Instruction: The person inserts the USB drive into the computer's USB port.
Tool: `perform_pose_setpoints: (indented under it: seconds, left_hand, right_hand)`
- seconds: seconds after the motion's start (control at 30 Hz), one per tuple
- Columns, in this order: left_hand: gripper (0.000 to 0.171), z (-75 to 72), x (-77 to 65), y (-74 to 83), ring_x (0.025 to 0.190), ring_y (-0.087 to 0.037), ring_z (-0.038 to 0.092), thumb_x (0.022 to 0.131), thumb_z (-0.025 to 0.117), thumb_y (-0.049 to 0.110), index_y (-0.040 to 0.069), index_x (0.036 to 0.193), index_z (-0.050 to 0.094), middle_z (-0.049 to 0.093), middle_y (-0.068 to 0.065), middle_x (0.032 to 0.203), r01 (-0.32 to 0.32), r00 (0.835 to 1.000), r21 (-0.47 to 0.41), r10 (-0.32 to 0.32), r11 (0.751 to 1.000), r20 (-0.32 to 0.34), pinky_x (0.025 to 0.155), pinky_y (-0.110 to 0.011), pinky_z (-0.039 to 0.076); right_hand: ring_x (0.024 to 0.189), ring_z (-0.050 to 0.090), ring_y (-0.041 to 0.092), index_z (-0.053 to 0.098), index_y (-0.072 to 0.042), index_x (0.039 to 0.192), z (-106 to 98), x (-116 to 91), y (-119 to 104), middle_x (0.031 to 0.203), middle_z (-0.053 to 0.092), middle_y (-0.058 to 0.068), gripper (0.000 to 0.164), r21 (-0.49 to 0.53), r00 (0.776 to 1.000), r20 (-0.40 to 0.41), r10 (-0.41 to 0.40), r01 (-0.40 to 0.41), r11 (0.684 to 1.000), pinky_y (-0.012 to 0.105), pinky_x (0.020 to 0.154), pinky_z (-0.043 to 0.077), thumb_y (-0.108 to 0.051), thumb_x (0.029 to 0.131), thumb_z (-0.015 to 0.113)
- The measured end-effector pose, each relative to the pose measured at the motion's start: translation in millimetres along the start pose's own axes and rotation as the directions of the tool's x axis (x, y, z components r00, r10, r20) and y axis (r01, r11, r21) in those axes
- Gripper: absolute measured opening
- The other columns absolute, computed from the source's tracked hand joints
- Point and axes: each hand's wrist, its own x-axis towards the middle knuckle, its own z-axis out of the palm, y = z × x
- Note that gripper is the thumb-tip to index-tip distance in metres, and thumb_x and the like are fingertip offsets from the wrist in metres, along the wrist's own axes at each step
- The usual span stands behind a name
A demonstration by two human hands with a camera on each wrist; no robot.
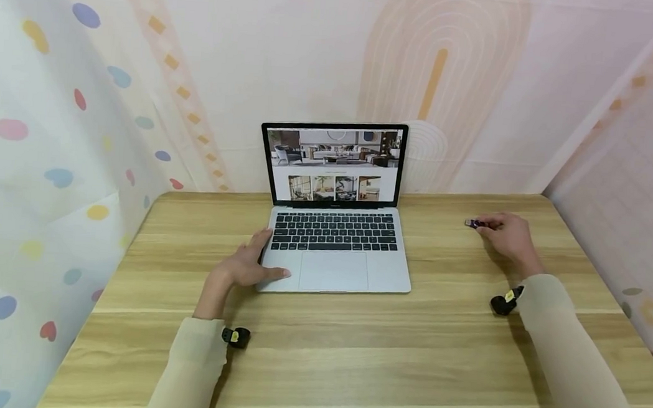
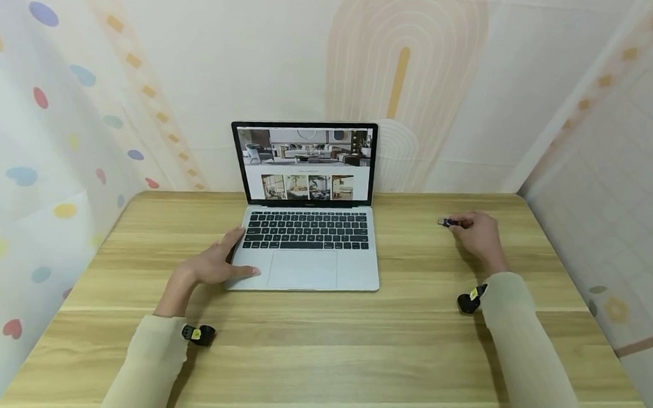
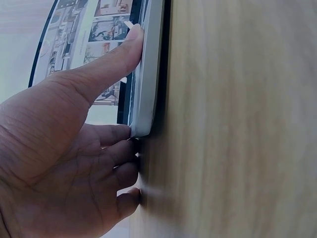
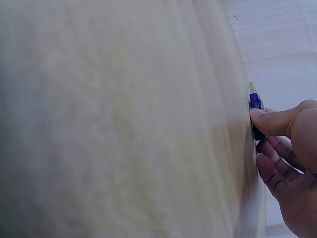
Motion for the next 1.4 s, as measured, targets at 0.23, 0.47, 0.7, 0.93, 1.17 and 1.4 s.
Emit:
perform_pose_setpoints:
  seconds: [0.23,0.47,0.7,0.93,1.17,1.4]
  left_hand:
    - [0.118,-1.6,0.2,1.6,0.152,-0.062,0.002,0.087,0.073,0.06,0.011,0.166,-0.001,-0.006,-0.019,0.173,0.009,1.0,0.006,-0.009,1.0,0.006,0.122,-0.074,0.013]
    - [0.118,-1.2,0.2,2.8,0.152,-0.061,0.002,0.088,0.073,0.059,0.01,0.166,-0.001,-0.005,-0.019,0.173,0.011,1.0,0.007,-0.011,1.0,0.008,0.122,-0.073,0.013]
    - [0.118,-0.1,0.8,3.1,0.152,-0.062,0.003,0.088,0.073,0.059,0.01,0.166,0.0,-0.004,-0.02,0.173,0.012,1.0,0.004,-0.012,1.0,0.006,0.123,-0.073,0.013]
    - [0.117,-0.8,-0.2,3.6,0.151,-0.062,0.003,0.088,0.073,0.058,0.01,0.166,0.0,-0.004,-0.02,0.173,0.015,1.0,0.007,-0.015,1.0,0.002,0.123,-0.073,0.015]
    - [0.118,-0.7,-0.2,3.5,0.152,-0.062,0.003,0.088,0.073,0.058,0.01,0.166,0.0,-0.004,-0.019,0.173,0.013,1.0,0.001,-0.013,1.0,0.004,0.123,-0.073,0.014]
    - [0.118,-0.6,-0.4,3.3,0.152,-0.062,0.003,0.088,0.073,0.059,0.011,0.166,0.0,-0.005,-0.018,0.173,0.016,1.0,0.0,-0.016,1.0,0.006,0.123,-0.073,0.014]
  right_hand:
    - [0.096,0.055,0.033,0.071,0.003,0.124,0,1,0,0.113,0.064,0.027,0.03,0.003,1.0,0.009,0.004,-0.004,1.0,0.034,0.074,0.043,-0.014,0.1,0.067]
    - [0.098,0.056,0.034,0.071,0.002,0.124,1,0,-1,0.112,0.064,0.025,0.03,-0.016,1.0,0.02,0.004,-0.003,1.0,0.036,0.077,0.043,-0.015,0.1,0.067]
    - [0.097,0.057,0.034,0.073,0.001,0.121,2,0,-1,0.112,0.065,0.026,0.028,-0.008,1.0,0.023,-0.009,0.009,1.0,0.036,0.077,0.043,-0.014,0.099,0.068]
    - [0.105,0.06,0.039,0.072,0.0,0.122,4,0,-4,0.12,0.064,0.027,0.027,0.006,0.999,0.036,-0.009,0.009,1.0,0.045,0.085,0.049,-0.013,0.1,0.066]
    - [0.109,0.06,0.042,0.071,0.001,0.123,6,0,-8,0.126,0.063,0.029,0.027,0.027,0.999,0.054,0.0,-0.002,1.0,0.051,0.089,0.051,-0.012,0.099,0.066]
    - [0.108,0.059,0.04,0.071,0.001,0.124,9,0,-13,0.128,0.062,0.029,0.028,0.045,0.997,0.072,0.016,-0.019,0.999,0.042,0.085,0.049,-0.011,0.099,0.066]
